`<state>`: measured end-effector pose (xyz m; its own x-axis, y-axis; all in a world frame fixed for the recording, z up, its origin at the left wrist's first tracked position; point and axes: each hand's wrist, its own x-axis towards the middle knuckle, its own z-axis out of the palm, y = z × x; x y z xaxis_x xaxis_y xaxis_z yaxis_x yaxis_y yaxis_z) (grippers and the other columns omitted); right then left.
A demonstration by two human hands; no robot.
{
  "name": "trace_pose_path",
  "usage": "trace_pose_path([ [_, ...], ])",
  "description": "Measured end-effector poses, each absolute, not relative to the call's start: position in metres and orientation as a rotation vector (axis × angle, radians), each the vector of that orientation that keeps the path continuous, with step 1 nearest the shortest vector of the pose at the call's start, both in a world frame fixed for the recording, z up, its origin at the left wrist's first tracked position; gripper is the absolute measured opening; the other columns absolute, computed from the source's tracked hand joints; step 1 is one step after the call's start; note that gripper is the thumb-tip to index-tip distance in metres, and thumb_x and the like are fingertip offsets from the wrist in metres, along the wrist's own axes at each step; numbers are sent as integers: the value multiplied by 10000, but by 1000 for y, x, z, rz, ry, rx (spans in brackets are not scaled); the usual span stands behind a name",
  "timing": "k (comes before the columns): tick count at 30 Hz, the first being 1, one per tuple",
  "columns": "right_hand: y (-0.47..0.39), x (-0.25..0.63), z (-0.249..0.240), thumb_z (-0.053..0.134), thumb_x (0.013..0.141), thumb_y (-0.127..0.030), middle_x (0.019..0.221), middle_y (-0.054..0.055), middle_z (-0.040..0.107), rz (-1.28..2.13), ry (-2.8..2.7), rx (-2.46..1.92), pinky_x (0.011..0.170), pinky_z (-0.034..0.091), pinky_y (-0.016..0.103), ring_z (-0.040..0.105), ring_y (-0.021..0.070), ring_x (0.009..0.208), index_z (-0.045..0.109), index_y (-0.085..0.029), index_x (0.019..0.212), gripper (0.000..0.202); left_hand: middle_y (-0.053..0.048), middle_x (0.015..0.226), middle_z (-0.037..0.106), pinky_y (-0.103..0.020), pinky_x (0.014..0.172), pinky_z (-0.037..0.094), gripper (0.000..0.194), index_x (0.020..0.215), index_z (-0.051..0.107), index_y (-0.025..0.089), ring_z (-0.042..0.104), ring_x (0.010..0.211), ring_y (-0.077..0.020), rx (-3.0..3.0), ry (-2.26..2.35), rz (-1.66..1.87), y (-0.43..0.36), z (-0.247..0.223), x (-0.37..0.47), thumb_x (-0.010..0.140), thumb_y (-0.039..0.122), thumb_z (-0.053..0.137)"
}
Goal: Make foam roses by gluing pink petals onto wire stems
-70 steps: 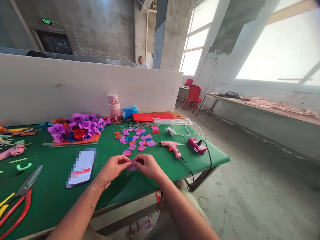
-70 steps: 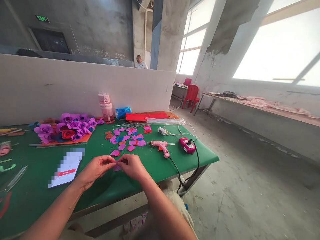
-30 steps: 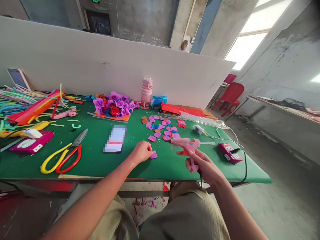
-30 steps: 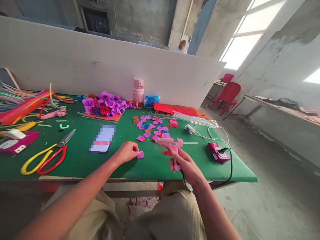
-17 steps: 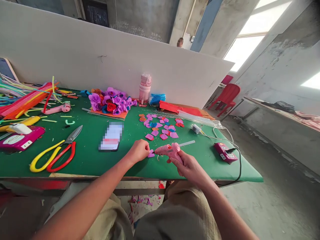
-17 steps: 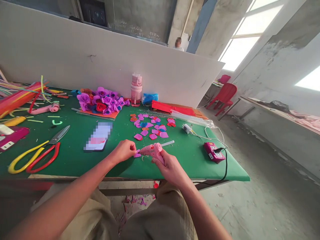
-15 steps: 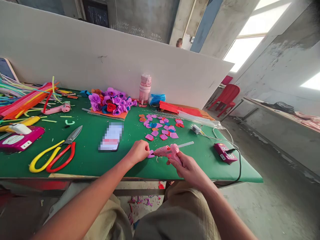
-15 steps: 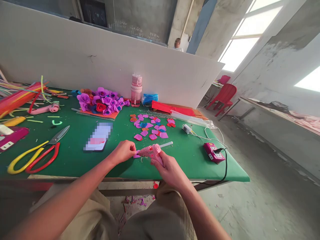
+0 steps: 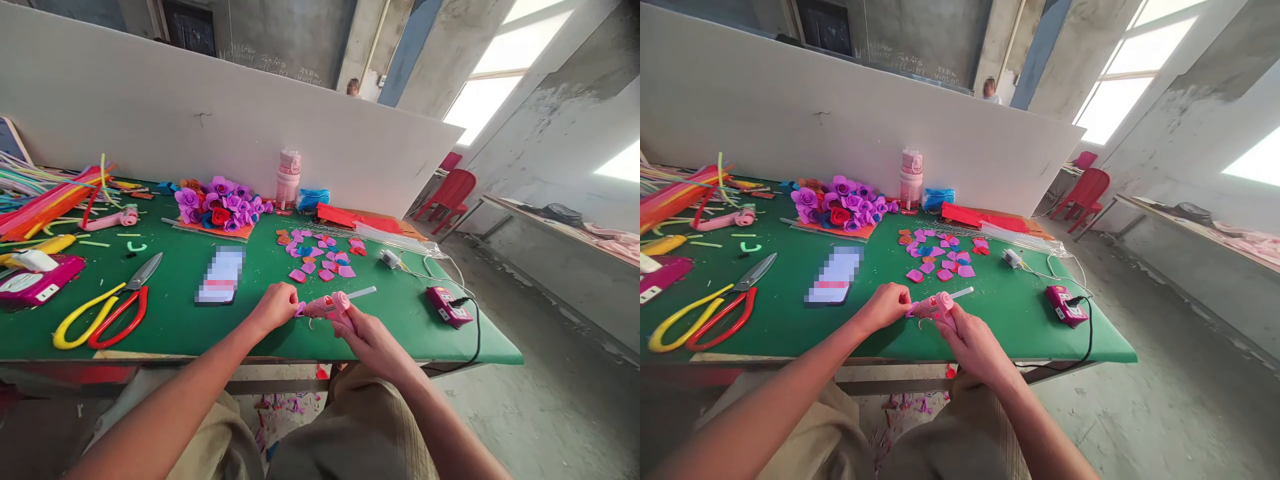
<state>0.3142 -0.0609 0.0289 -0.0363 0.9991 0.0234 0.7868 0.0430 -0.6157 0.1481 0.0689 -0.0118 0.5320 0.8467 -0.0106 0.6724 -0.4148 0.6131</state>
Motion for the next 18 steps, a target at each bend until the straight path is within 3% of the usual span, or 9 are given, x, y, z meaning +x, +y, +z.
trace_pose_path([
  [6,-59,314,28,355,902,-367,683,1,556,603,-1902,-1804,526,307,240,452,146,578,508,-210,976,232,-12,565,627,-234,520,316,160,517,597,166,544,576,-129,2221,1223,401,69,-11,148,636,76,540],
  [13,-57,312,26,346,906,-379,639,-9,535,565,-1933,-1849,510,273,241,446,141,548,481,-210,839,227,-19,575,631,-240,521,308,159,512,580,167,545,584,-134,2218,1209,405,69,-11,148,641,91,524],
  [18,-57,312,26,342,912,-367,679,0,569,539,-1956,-1852,521,277,243,472,146,572,486,-206,874,220,-19,570,627,-237,522,313,162,518,588,166,544,581,-132,2216,1214,393,68,-10,148,637,82,517],
])
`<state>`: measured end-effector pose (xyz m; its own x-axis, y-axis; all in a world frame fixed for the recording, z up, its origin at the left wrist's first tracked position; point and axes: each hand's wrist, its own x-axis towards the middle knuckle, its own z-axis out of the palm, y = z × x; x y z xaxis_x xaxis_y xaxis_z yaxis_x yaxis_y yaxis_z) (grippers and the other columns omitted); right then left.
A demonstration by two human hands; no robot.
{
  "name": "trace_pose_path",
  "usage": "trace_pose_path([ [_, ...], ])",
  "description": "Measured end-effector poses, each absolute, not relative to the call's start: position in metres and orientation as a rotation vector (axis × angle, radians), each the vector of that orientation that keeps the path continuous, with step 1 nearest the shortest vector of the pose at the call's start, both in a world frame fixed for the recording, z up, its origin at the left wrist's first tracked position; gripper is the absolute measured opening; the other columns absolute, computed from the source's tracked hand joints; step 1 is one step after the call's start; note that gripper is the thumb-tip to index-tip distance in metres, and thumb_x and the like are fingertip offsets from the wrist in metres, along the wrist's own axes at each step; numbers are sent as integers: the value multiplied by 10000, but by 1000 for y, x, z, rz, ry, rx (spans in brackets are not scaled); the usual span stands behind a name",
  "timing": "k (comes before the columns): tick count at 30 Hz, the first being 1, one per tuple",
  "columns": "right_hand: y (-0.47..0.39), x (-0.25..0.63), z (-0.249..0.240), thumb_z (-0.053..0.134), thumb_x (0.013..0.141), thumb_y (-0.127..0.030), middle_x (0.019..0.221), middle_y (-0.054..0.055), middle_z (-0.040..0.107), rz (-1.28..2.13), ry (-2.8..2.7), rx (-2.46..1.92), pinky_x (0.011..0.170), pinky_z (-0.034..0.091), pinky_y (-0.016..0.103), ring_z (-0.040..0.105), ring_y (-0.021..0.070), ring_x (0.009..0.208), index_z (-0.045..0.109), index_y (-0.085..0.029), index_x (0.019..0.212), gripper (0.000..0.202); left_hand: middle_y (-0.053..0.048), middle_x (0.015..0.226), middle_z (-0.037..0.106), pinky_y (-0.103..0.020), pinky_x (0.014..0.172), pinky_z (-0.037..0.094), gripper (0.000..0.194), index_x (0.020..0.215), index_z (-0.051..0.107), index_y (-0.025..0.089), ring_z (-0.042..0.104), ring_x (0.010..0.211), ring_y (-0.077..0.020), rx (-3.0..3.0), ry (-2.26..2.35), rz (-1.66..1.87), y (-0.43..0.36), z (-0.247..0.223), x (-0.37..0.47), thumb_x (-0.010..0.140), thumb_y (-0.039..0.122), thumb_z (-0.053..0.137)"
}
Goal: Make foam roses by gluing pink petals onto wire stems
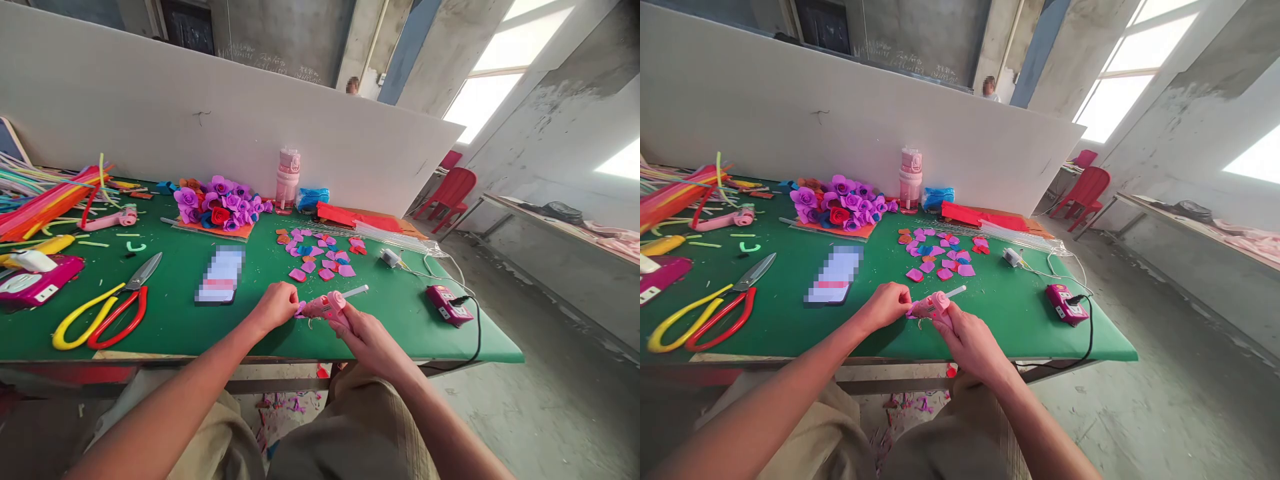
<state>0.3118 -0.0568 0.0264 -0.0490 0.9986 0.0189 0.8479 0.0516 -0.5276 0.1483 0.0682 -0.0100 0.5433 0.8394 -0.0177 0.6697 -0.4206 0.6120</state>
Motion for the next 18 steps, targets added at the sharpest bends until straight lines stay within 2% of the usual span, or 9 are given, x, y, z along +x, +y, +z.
trace_pose_path([
  [12,-56,309,30,331,916,-370,663,-2,554,518,-1983,-1860,518,269,238,461,145,562,470,-203,849,227,-23,604,658,-225,538,347,156,562,640,160,567,603,-134,2229,1234,351,68,-8,149,649,86,533],
  [18,-56,310,31,323,915,-386,674,7,567,544,-1970,-1876,526,287,241,478,155,568,486,-205,909,243,-23,611,664,-225,524,339,142,567,634,160,567,598,-133,2213,1229,375,68,-10,148,646,93,536],
])
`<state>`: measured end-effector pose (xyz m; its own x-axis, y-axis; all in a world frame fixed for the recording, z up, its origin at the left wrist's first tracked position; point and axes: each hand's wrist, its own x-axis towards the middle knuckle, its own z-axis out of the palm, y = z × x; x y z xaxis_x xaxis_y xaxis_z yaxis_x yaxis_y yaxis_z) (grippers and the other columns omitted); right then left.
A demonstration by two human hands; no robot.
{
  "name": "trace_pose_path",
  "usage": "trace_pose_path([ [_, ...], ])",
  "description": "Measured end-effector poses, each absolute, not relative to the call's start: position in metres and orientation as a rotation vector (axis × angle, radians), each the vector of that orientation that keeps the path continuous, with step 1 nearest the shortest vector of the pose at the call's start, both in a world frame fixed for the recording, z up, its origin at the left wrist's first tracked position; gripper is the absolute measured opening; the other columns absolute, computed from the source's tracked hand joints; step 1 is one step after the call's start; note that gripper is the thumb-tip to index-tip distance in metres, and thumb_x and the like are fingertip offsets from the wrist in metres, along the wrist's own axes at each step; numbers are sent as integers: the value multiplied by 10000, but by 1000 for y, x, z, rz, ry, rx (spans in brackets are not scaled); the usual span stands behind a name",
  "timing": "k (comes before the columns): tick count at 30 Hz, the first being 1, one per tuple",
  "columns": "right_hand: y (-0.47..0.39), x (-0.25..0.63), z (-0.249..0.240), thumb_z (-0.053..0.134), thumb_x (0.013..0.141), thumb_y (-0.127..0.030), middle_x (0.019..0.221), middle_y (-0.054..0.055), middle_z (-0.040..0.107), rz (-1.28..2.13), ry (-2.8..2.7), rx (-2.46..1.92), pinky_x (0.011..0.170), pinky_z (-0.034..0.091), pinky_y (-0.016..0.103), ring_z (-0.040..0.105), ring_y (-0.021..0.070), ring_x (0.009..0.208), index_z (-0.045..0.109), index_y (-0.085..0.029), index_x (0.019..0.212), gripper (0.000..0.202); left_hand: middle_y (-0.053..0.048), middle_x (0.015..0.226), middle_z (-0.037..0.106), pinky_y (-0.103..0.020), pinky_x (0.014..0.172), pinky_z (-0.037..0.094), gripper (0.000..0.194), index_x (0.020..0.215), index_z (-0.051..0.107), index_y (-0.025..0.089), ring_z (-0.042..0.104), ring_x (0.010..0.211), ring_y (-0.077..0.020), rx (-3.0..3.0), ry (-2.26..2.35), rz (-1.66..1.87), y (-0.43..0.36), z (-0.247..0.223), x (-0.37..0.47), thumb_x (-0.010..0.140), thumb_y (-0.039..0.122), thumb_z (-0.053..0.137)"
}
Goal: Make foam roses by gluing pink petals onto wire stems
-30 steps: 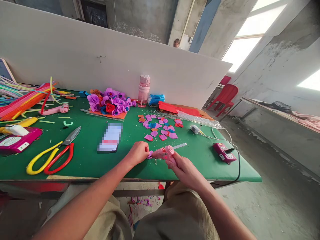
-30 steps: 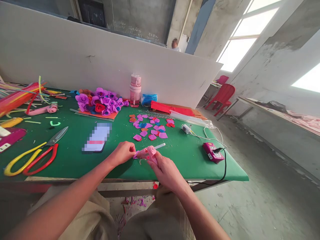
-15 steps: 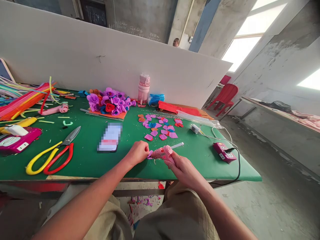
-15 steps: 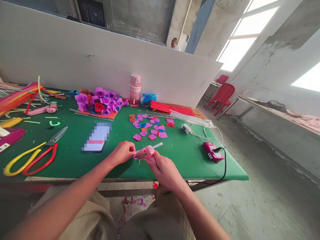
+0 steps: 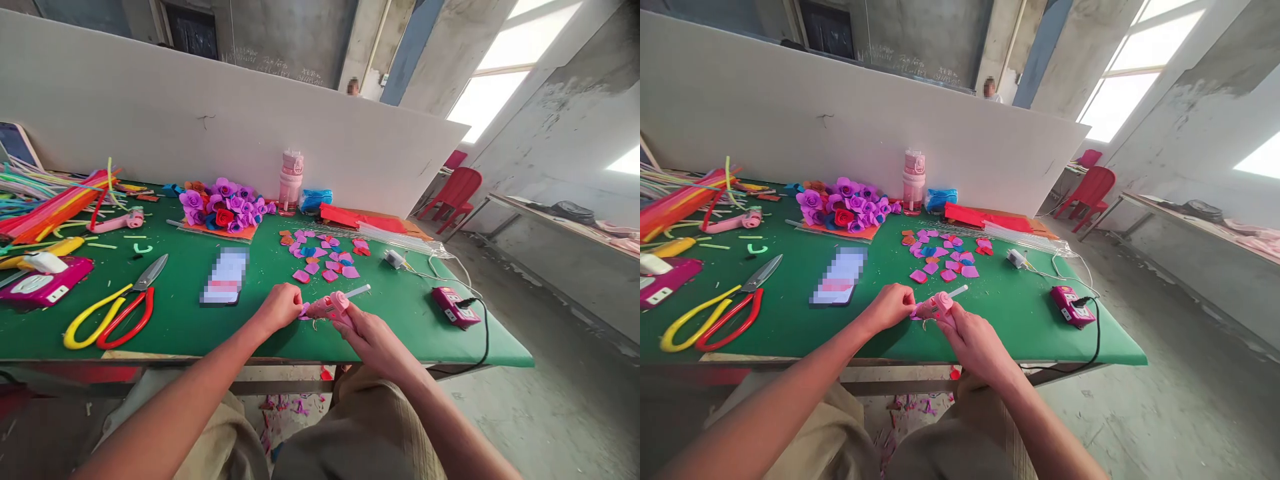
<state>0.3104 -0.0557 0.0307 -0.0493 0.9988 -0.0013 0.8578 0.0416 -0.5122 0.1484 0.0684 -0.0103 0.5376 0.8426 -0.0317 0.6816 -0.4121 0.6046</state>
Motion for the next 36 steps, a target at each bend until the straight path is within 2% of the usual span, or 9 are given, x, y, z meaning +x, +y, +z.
trace_pose_path([
  [7,-56,311,36,321,904,-406,705,33,609,586,-1929,-1866,555,346,253,536,177,613,538,-202,987,309,-24,611,664,-228,529,339,144,555,624,159,568,600,-133,2212,1229,390,68,-12,148,634,87,527],
  [17,-56,313,37,322,906,-404,663,10,572,535,-1945,-1931,527,308,240,481,152,560,521,-200,891,285,-12,590,648,-222,520,320,154,519,583,167,557,583,-124,2217,1220,380,69,-7,149,633,81,527],
  [27,-58,315,45,328,901,-393,707,22,602,525,-1905,-1941,556,338,248,525,168,600,544,-212,967,290,-15,598,655,-222,520,324,155,536,600,170,564,588,-128,2236,1210,390,70,-11,148,640,82,527],
  [36,-57,311,42,337,901,-380,637,-10,530,562,-1940,-1879,510,285,234,420,131,538,497,-201,866,242,-9,589,652,-216,516,325,148,534,609,166,553,582,-119,2222,1217,350,68,-5,149,648,102,539],
])
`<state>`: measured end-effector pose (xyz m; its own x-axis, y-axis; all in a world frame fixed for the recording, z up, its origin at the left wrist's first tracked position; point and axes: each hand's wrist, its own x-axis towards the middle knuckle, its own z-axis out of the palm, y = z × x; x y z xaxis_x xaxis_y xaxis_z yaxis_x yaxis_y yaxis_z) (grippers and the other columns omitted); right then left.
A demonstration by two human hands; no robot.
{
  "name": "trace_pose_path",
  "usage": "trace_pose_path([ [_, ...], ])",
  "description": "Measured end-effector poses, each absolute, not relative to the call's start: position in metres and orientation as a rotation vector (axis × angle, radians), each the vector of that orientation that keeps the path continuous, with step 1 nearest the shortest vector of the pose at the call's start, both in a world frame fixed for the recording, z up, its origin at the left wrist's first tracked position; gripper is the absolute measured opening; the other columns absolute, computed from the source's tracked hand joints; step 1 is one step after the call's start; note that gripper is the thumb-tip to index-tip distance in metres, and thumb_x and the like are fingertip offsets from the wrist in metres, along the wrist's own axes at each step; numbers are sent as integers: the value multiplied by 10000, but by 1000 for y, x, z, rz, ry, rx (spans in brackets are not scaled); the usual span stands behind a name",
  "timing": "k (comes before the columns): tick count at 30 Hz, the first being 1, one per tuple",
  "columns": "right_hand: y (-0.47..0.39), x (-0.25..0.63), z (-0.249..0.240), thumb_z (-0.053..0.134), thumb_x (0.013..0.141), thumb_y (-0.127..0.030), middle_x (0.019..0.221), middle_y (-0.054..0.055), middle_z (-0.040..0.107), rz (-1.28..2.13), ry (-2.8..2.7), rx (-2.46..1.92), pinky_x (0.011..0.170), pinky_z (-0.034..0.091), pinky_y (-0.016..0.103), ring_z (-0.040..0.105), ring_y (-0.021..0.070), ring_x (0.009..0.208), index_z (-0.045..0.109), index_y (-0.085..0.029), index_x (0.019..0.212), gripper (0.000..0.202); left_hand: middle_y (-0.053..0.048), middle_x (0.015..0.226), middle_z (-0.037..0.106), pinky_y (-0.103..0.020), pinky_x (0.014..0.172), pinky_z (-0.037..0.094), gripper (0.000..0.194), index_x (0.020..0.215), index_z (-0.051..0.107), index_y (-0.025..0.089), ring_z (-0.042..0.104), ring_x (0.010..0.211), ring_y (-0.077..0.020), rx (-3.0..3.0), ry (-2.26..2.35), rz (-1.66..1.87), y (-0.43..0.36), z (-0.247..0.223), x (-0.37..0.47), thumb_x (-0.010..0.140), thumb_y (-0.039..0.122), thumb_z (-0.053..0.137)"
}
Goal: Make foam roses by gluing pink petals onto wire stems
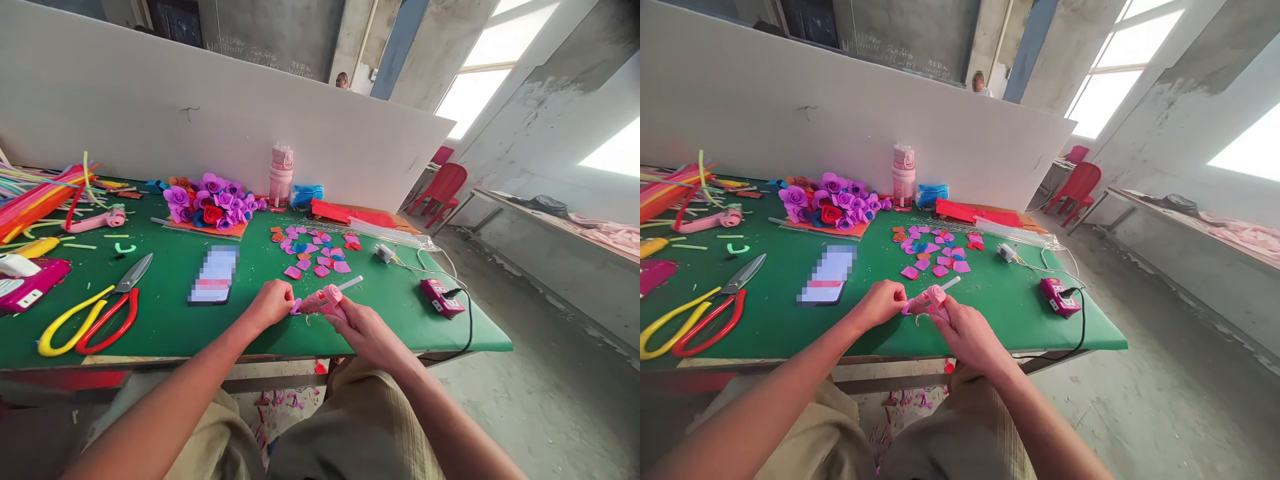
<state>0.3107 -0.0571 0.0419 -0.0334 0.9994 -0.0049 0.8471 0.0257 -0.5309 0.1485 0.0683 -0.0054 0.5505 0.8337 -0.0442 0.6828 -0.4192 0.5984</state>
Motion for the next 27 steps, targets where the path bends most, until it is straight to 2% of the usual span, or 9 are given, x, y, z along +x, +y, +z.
trace_pose_path([
  [15,-53,309,36,330,905,-370,621,-22,483,533,-1974,-1905,512,238,234,361,125,523,431,-208,806,215,-18,597,653,-228,542,348,149,553,624,162,558,591,-131,2218,1208,336,68,-3,148,665,117,537],
  [27,-55,313,41,333,903,-372,683,9,549,514,-1948,-1948,525,288,237,463,148,566,506,-202,888,242,-15,616,663,-218,534,342,157,542,605,166,570,605,-129,2219,1205,346,68,-5,148,651,77,535],
])
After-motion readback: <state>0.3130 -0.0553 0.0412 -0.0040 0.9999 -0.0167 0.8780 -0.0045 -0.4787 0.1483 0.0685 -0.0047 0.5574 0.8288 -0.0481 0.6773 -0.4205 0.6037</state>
